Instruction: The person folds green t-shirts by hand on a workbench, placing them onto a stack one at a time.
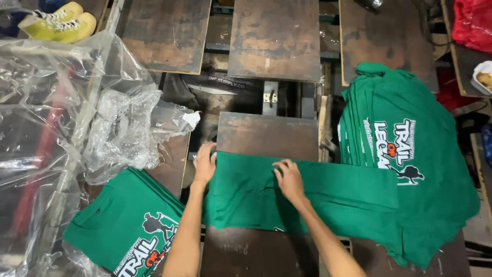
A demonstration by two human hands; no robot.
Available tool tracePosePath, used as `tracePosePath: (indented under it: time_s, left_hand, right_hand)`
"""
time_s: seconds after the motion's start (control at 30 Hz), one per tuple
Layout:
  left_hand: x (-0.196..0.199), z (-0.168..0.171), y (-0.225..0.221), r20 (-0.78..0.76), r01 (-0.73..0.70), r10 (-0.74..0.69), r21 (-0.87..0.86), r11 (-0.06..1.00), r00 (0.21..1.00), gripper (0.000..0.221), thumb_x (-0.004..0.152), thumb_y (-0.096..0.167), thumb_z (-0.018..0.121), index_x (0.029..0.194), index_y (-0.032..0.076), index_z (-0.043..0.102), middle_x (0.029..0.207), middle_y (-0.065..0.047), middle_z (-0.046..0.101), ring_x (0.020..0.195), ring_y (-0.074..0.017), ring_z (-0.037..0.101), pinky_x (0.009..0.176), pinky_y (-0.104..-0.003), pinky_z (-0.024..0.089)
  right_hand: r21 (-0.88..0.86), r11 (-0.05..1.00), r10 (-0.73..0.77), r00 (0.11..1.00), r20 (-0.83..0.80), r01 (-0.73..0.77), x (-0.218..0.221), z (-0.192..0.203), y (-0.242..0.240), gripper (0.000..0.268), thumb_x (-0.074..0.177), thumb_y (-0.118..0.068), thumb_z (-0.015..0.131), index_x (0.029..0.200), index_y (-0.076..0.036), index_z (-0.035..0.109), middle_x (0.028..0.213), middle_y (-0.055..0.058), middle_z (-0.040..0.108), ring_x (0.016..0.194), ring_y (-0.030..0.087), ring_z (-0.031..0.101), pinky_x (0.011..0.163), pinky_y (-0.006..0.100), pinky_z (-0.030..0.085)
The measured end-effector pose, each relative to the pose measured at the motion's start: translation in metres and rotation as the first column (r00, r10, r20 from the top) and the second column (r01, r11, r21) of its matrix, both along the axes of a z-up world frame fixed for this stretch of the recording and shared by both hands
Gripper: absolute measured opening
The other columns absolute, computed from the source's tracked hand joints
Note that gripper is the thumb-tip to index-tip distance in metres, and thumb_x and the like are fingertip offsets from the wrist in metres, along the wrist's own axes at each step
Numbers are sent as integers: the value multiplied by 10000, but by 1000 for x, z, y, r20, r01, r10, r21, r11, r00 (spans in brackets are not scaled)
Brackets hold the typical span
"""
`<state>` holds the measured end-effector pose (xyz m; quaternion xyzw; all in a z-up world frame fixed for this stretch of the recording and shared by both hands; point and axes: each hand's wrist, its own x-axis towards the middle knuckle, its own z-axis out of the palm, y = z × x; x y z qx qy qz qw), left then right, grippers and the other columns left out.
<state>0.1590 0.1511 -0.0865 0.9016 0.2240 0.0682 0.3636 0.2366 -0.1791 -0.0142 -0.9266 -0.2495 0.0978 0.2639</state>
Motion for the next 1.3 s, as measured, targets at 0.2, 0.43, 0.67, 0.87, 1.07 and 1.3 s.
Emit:
tracePosePath:
  time_s: [0.2,0.43,0.67,0.87,1.07,1.3]
  left_hand:
    - [-2,4,16,-162,-8,-6,-87,996,987,276,976,367,701,1189,283,548,1122,-2,720,1185,-266,645,1040,-547,443]
    - [13,-2,36,50,63,-59,-80,995,997,92,939,309,746,980,246,694,951,3,753,1028,-234,716,959,-412,533]
    - [9,16,29,67,43,-37,-88,995,997,169,973,265,713,1098,152,694,1034,-79,729,1069,-290,679,969,-466,525]
    - [-72,96,-37,34,-280,282,-48,959,959,232,1033,231,612,1190,61,623,1041,-233,702,1020,-435,679,913,-535,518]
    - [-173,86,-126,-522,-495,437,33,868,733,404,976,461,609,1222,157,508,884,-124,758,906,-442,717,784,-596,541]
    - [-191,62,-149,-169,-606,582,-227,762,795,260,892,187,740,1084,205,565,752,28,756,727,-292,749,756,-468,519]
  right_hand:
    - [-83,985,160,981,108,-151,33,-26,45,244,1025,-337,589,1246,-255,649,1185,8,569,1200,263,544,958,434,501]
    - [-62,992,120,988,99,-114,44,-41,55,135,1026,-369,589,1021,-249,651,1000,-42,570,1093,221,539,944,409,449]
    - [-77,996,63,983,171,-50,34,-33,57,158,1025,-389,576,1078,-248,624,1026,-41,548,1071,211,540,923,420,458]
    - [67,990,-125,992,-19,126,-57,2,38,226,1004,-202,594,1213,-117,596,1038,162,644,1003,393,645,842,516,519]
    - [139,923,-290,887,-359,358,-149,-28,14,371,913,-275,751,1115,-136,474,654,11,627,557,204,645,620,400,521]
    - [202,890,-301,860,-411,408,-166,-58,10,409,843,-105,810,1067,-149,470,777,30,604,533,152,622,613,323,524]
